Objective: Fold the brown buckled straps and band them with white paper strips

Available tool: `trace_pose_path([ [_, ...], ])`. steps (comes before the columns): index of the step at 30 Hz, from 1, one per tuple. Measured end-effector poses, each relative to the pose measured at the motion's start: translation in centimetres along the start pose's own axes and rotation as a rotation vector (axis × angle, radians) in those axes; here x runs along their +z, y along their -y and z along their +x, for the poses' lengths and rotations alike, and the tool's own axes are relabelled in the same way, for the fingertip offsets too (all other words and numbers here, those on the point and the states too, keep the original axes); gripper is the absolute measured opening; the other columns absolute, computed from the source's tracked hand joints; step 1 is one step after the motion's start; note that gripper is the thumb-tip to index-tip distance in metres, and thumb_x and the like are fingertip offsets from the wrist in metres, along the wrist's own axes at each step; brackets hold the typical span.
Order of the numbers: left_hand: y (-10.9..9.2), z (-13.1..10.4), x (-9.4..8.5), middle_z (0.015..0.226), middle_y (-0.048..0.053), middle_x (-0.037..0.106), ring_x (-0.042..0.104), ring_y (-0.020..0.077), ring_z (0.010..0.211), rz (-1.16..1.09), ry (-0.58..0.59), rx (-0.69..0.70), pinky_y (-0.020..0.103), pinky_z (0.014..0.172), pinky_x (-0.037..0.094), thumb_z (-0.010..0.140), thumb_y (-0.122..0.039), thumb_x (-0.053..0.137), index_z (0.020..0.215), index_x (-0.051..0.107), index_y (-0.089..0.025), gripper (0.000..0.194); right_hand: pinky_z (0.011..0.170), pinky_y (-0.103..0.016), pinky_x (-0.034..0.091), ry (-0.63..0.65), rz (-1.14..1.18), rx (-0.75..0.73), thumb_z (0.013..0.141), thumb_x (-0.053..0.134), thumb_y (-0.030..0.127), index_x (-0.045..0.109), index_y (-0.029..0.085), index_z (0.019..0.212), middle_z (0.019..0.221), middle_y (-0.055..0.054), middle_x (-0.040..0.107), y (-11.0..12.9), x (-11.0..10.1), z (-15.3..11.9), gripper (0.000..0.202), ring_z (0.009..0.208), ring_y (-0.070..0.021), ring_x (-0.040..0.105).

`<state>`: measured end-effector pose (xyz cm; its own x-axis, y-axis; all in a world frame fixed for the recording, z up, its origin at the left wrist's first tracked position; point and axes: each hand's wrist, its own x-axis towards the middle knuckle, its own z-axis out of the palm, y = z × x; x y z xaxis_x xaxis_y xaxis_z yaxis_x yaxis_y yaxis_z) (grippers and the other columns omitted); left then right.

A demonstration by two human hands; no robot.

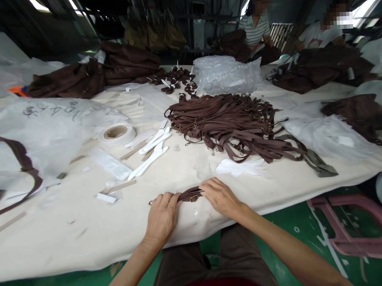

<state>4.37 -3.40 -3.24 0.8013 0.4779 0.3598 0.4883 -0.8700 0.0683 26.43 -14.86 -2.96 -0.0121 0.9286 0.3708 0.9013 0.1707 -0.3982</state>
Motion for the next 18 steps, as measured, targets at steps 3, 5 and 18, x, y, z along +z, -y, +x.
trace_pose_path([
  [3,0.0,0.1,0.0,0.085,0.009,0.062,0.054,0.0248,0.076,-0.04,-0.033,-0.01,0.039,0.071,0.045,0.1,-0.03,0.039,0.106,0.064,-0.018,0.028,0.088,-0.032,0.048,-0.103,-0.055,0.198,0.1,0.041,0.017,0.067,0.021,0.102,0.1,-0.007,0.066,-2.8,-2.4,-2.3,0.026,0.096,-0.0202,0.057],
  [5,-0.1,0.2,0.1,0.083,0.008,0.061,0.055,0.0247,0.075,-0.06,-0.052,-0.033,0.039,0.071,0.046,0.1,-0.031,0.04,0.103,0.063,-0.019,0.027,0.085,-0.034,0.048,-0.118,-0.159,0.354,0.099,0.042,0.018,0.067,0.022,0.096,0.094,-0.007,0.065,-5.2,-3.9,-3.4,0.026,0.093,-0.022,0.058],
  [18,-1.8,1.8,-3.0,0.085,0.003,0.066,0.064,0.0221,0.081,-0.596,-0.092,-0.537,0.034,0.075,0.052,0.098,-0.049,0.039,0.102,0.06,-0.02,0.036,0.081,-0.033,0.042,0.409,-0.346,0.359,0.092,0.059,0.02,0.065,0.02,0.085,0.095,-0.007,0.064,-8.6,-7.9,0.2,0.009,0.097,-0.0227,0.06],
])
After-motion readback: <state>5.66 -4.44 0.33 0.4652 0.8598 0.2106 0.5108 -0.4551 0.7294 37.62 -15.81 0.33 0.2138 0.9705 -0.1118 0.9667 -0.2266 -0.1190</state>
